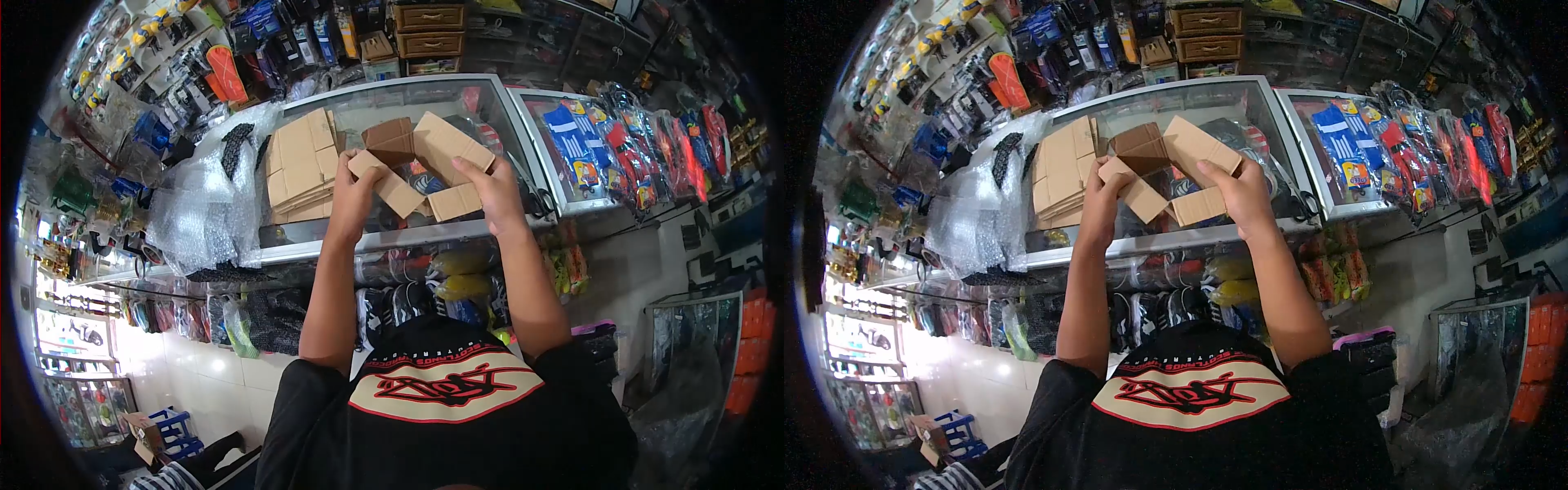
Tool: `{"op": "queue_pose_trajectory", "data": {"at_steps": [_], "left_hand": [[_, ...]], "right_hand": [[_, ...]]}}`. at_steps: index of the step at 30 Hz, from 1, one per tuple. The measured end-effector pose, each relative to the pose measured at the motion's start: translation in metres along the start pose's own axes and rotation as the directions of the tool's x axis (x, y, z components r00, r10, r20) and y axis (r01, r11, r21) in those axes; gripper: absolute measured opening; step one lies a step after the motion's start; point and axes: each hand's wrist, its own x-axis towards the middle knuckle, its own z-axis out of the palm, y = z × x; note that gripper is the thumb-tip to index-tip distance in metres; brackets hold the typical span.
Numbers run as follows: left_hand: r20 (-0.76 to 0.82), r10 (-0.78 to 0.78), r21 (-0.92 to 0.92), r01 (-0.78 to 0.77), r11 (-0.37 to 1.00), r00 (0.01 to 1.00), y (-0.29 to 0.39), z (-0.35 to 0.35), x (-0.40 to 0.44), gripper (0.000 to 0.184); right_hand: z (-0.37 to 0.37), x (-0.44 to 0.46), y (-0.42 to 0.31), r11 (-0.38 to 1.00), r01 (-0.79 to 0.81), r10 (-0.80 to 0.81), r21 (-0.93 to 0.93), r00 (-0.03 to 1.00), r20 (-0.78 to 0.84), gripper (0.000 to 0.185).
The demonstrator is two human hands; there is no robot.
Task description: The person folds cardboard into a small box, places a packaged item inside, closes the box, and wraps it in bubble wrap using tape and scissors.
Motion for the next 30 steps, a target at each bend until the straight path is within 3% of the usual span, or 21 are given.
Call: {"op": "queue_pose_trajectory", "data": {"at_steps": [3,5,6,8,10,14,16,18,22,24,26,28,30], "left_hand": [[0.115,-0.019,0.02,0.017,1.0,0.993,-0.002,-0.003,-0.004,0.042],[0.217,-0.04,0.061,0.028,0.998,0.975,0.003,0.007,-0.014,0.04],[0.217,-0.041,0.06,0.029,0.998,0.975,-0.001,0.008,-0.013,0.04],[0.107,-0.092,0.064,0.086,0.994,0.99,-0.017,0.006,-0.005,0.04],[0.104,-0.115,0.023,0.114,0.993,0.988,-0.019,0.004,-0.006,0.046],[0.082,-0.09,-0.02,0.092,0.996,0.993,-0.012,0.009,-0.014,0.062],[0.074,-0.07,-0.015,0.071,0.997,0.995,-0.011,0.009,-0.015,0.068],[0.1,-0.061,-0.071,0.068,0.995,0.993,-0.012,0.01,-0.015,0.072],[0.134,-0.027,-0.067,0.036,0.997,0.991,-0.02,0.013,-0.024,0.074],[0.088,0.054,-0.026,-0.052,0.998,0.995,-0.019,0.015,-0.035,0.073],[0.053,0.047,-0.024,-0.046,0.999,0.997,-0.017,0.015,-0.048,0.068],[-0.015,0.162,0.052,-0.161,0.985,0.987,-0.023,0.014,-0.054,0.067],[0.0,0.215,0.15,-0.213,0.965,0.977,-0.031,0.011,-0.064,0.068]], "right_hand": [[0.006,0.004,0.012,0.996,0.087,-0.086,-0.023,0.996,0.016,0.036],[0.004,0.013,0.034,0.997,0.057,-0.059,0.047,0.998,0.03,0.039],[0.005,0.015,0.041,0.993,0.03,-0.036,0.116,0.998,0.047,0.042],[0.003,0.018,0.052,0.997,0.053,-0.055,0.057,0.998,0.039,0.042],[0.006,0.01,0.048,0.997,0.016,-0.014,-0.081,1.0,0.024,0.043],[0.01,0.0,0.044,0.993,0.063,-0.06,-0.102,0.998,0.026,0.046],[0.019,-0.006,0.051,0.972,0.215,-0.207,0.089,0.974,-0.094,0.046],[0.021,-0.012,0.054,0.97,0.214,-0.205,0.118,0.975,-0.083,0.05],[0.029,-0.001,0.074,0.987,0.116,-0.088,0.116,0.971,-0.223,0.055],[0.033,0.012,0.075,0.967,0.196,-0.157,0.165,0.962,-0.225,0.051],[0.03,0.022,0.071,0.96,0.253,-0.227,0.124,0.955,-0.192,0.047],[0.034,0.03,0.058,0.908,0.39,-0.413,-0.155,0.896,-0.161,0.04],[0.034,0.037,0.064,0.885,0.444,-0.464,-0.138,0.859,-0.216,0.036]]}}
